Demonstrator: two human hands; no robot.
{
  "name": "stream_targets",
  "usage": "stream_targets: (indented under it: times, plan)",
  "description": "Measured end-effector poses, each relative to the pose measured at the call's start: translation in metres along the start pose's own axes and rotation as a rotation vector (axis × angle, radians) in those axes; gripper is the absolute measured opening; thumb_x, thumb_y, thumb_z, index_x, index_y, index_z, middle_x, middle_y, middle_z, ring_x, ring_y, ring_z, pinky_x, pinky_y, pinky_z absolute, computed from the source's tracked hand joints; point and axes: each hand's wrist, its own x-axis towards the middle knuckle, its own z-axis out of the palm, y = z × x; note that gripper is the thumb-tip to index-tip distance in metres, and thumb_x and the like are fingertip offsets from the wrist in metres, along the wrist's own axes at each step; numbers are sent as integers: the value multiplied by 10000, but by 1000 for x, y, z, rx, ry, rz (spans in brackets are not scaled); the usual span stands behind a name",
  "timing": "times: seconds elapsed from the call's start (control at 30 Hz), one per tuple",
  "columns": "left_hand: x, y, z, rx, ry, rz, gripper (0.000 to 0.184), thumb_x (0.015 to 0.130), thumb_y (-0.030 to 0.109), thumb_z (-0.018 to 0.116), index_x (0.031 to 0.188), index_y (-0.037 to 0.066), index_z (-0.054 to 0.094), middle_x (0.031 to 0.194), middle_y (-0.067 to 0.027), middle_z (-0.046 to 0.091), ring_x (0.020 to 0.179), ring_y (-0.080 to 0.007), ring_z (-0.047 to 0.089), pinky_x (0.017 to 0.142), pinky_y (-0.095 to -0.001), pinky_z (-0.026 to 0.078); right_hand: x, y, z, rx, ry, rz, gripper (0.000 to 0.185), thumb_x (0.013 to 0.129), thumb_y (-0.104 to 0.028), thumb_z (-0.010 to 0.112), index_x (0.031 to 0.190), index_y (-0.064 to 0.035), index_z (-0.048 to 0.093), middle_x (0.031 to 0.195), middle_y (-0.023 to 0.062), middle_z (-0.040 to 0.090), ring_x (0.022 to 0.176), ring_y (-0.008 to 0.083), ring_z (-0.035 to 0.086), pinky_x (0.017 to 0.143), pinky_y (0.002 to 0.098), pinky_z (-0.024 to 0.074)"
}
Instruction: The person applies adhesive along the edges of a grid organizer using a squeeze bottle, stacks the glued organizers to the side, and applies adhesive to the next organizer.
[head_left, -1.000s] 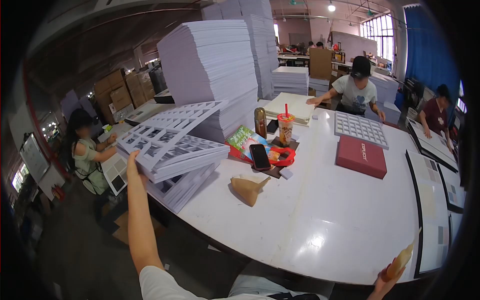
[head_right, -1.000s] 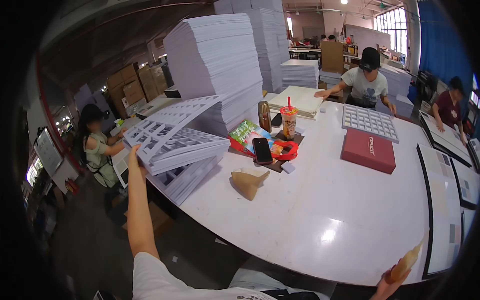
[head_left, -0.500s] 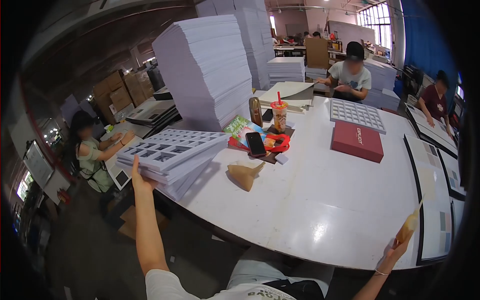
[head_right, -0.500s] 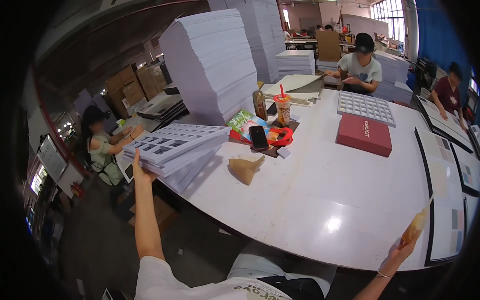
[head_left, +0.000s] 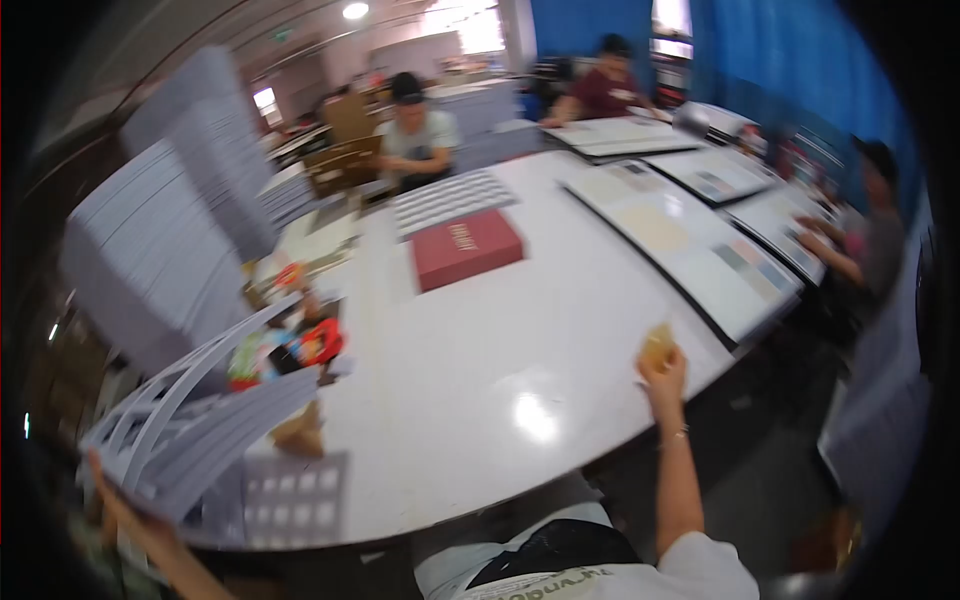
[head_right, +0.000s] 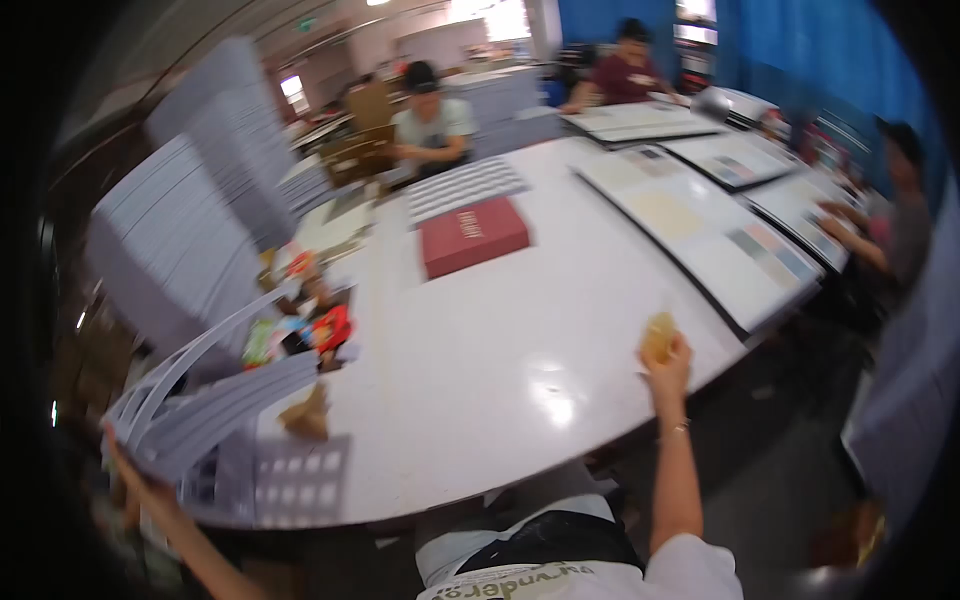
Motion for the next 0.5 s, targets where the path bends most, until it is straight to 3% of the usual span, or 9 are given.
stream_targets:
  times: [0.03, 0.07, 0.1, 0.13, 0.2, 0.23, 0.3, 0.43, 0.5]
  plan:
    - [-16, -3, 21, 17, -22, 10, 678, 875, 525, 627, 1355, 62, 507, 1345, -110, 533, 1214, -263, 530, 1013, -445, 443, -3, 7, -7, -190, 98, -118, 767, 752, -177, 826, 1367, 8, 407, 1228, 142, 532, 1118, 245, 551, 701, 314, 550]
    - [-37, -14, 45, 112, -51, 211, 678, 876, 515, 631, 1358, 55, 503, 1353, -116, 523, 1219, -266, 526, 1006, -446, 451, 5, 38, -22, -605, 260, -441, 808, 716, -224, 850, 1360, 27, 430, 1251, 182, 523, 1186, 321, 503, 925, 401, 476]
    - [-45, -26, 66, 104, -94, 241, 675, 876, 505, 637, 1357, 50, 502, 1353, -121, 521, 1217, -267, 527, 1001, -446, 458, -16, 20, -21, -508, 291, -442, 765, 710, -219, 846, 1322, 41, 468, 1256, 200, 517, 1208, 360, 469, 1049, 435, 358]
    - [-53, -38, 86, 95, -139, 269, 673, 875, 496, 642, 1355, 46, 502, 1353, -125, 519, 1216, -269, 528, 996, -445, 465, -34, 6, -20, -469, 304, -513, 734, 714, -208, 846, 1302, 41, 482, 1252, 195, 518, 1185, 340, 486, 1013, 419, 389]
    - [-59, -53, 115, -66, -243, -39, 661, 869, 479, 657, 1343, 42, 508, 1335, -129, 530, 1201, -269, 539, 990, -440, 475, -72, -36, -6, -281, 146, -551, 741, 711, -133, 844, 1321, 36, 457, 1258, 179, 517, 1214, 292, 480, 1050, 378, 376]
    - [-60, -58, 124, -133, -285, -194, 656, 867, 471, 664, 1337, 40, 512, 1325, -131, 535, 1193, -268, 544, 987, -438, 480, -95, -61, 5, -155, -34, -496, 847, 698, -173, 865, 1374, 33, 398, 1357, 188, 448, 1300, 302, 413, 1096, 382, 333]
    - [-79, -62, 152, -188, -341, -362, 651, 864, 463, 671, 1331, 37, 515, 1316, -134, 541, 1186, -268, 550, 983, -435, 485, -122, -97, 24, -145, -326, -741, 1081, 651, -294, 905, 1457, 26, 260, 1482, 211, 314, 1396, 345, 292, 1146, 422, 254]
    - [-146, -87, 210, -161, -571, -653, 562, 818, 379, 750, 1232, 46, 564, 1154, -128, 623, 1037, -246, 631, 929, -413, 538, -158, -141, 65, -38, -485, -1057, 1259, 632, -594, 826, 1506, 12, 151, 1529, 276, 192, 1440, 428, 173, 1160, 555, 118]
    - [-160, -97, 221, -167, -627, -701, 537, 828, 365, 742, 1228, 50, 571, 1162, -130, 624, 1038, -248, 632, 932, -412, 536, -168, -145, 76, -53, -491, -1040, 1184, 629, -485, 854, 1490, -8, 196, 1499, 277, 234, 1411, 430, 224, 1157, 563, 141]
